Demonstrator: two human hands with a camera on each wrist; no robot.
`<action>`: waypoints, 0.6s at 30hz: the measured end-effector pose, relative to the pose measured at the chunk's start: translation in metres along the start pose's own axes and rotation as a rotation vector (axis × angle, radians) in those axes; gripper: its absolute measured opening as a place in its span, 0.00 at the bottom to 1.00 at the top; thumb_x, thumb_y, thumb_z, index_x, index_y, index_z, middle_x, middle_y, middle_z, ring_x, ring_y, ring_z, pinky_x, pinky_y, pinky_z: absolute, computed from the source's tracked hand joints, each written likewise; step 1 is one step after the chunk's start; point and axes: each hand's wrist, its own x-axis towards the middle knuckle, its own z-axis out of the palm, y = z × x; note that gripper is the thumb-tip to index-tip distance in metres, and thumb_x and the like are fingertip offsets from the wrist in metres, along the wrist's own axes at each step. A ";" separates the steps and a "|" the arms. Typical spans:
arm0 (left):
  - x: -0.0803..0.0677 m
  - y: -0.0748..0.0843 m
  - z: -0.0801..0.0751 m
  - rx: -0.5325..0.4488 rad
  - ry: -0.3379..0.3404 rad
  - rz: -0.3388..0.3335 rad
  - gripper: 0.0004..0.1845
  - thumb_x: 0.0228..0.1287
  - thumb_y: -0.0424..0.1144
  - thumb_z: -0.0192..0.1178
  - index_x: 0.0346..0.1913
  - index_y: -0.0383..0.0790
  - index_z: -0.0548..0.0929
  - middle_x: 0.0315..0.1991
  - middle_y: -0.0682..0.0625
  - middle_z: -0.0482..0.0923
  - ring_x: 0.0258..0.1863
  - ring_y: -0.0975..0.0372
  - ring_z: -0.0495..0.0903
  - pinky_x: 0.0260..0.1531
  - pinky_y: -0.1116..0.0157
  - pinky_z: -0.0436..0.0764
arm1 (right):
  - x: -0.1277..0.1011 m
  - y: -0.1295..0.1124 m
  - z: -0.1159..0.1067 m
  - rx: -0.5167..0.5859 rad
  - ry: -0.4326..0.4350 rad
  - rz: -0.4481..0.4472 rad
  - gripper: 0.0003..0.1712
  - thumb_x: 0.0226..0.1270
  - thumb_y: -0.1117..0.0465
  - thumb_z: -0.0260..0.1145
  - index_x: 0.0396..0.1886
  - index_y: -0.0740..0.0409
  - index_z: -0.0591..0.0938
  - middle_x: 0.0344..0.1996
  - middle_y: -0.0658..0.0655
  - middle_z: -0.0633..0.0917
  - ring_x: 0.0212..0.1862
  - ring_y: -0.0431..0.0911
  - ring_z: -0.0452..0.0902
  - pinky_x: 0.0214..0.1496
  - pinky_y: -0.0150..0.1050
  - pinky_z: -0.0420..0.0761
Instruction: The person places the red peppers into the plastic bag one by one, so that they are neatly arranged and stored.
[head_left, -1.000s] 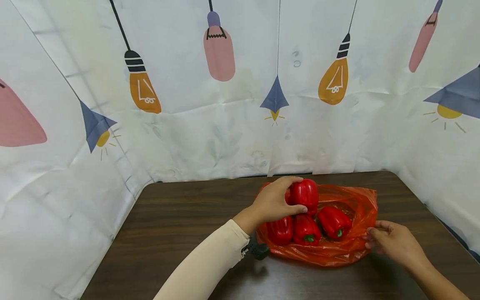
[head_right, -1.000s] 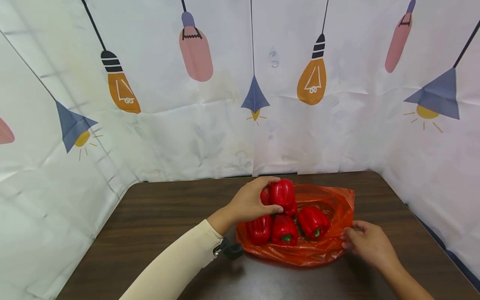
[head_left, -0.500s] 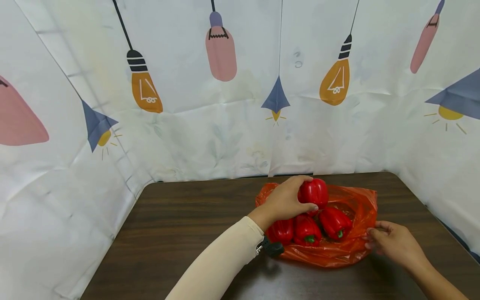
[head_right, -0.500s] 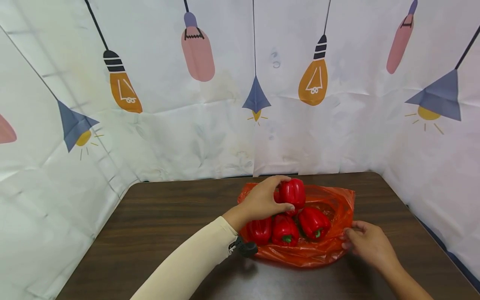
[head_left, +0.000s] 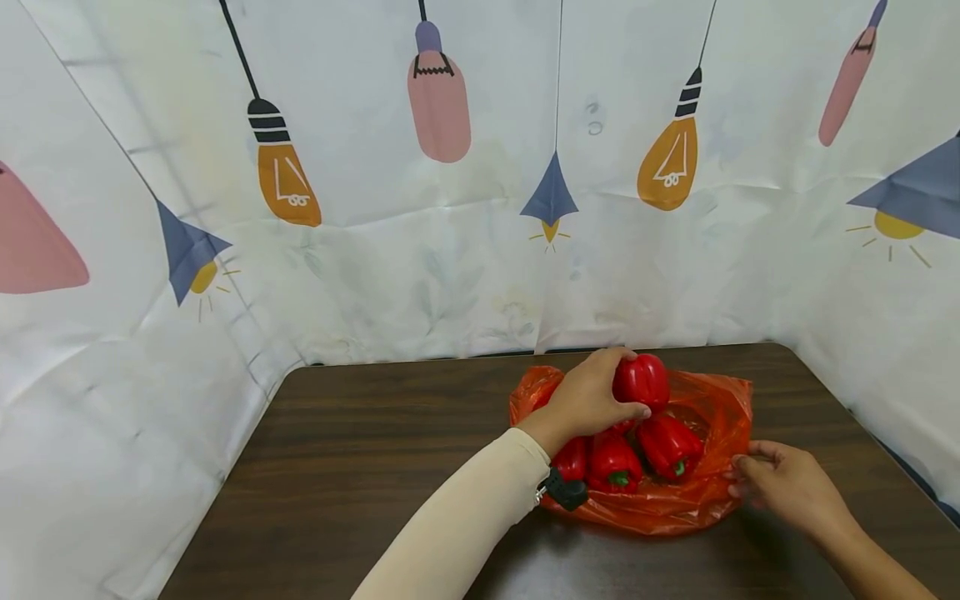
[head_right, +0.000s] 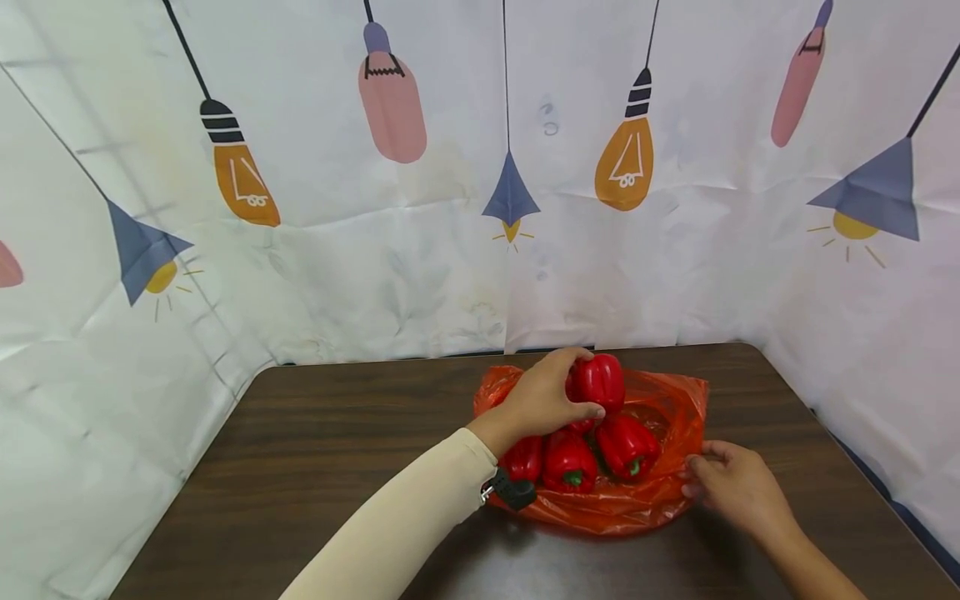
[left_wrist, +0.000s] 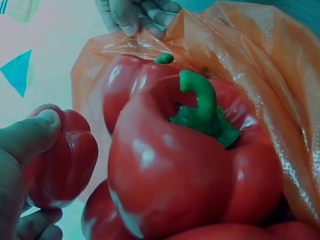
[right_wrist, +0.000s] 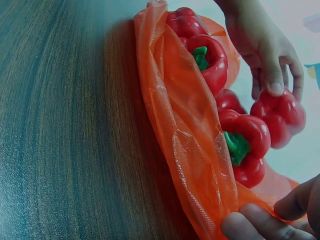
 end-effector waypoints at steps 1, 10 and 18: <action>0.001 0.000 0.001 -0.002 -0.002 -0.003 0.40 0.57 0.56 0.76 0.70 0.53 0.70 0.63 0.58 0.73 0.56 0.65 0.77 0.54 0.64 0.81 | 0.000 0.000 0.000 0.001 0.000 0.001 0.29 0.82 0.58 0.53 0.64 0.82 0.68 0.40 0.62 0.90 0.37 0.49 0.88 0.35 0.42 0.86; 0.006 0.002 0.009 -0.021 -0.010 -0.035 0.39 0.58 0.53 0.76 0.69 0.53 0.70 0.61 0.57 0.74 0.54 0.64 0.78 0.51 0.64 0.81 | -0.001 0.001 0.001 0.003 0.006 -0.001 0.29 0.82 0.57 0.53 0.65 0.83 0.67 0.41 0.62 0.90 0.37 0.49 0.88 0.35 0.43 0.86; 0.008 0.004 0.014 0.035 -0.016 -0.066 0.38 0.59 0.55 0.75 0.69 0.54 0.68 0.62 0.56 0.73 0.52 0.63 0.80 0.49 0.65 0.82 | -0.001 0.002 0.000 -0.011 0.013 -0.008 0.29 0.82 0.57 0.53 0.65 0.82 0.67 0.40 0.61 0.90 0.36 0.49 0.88 0.35 0.42 0.86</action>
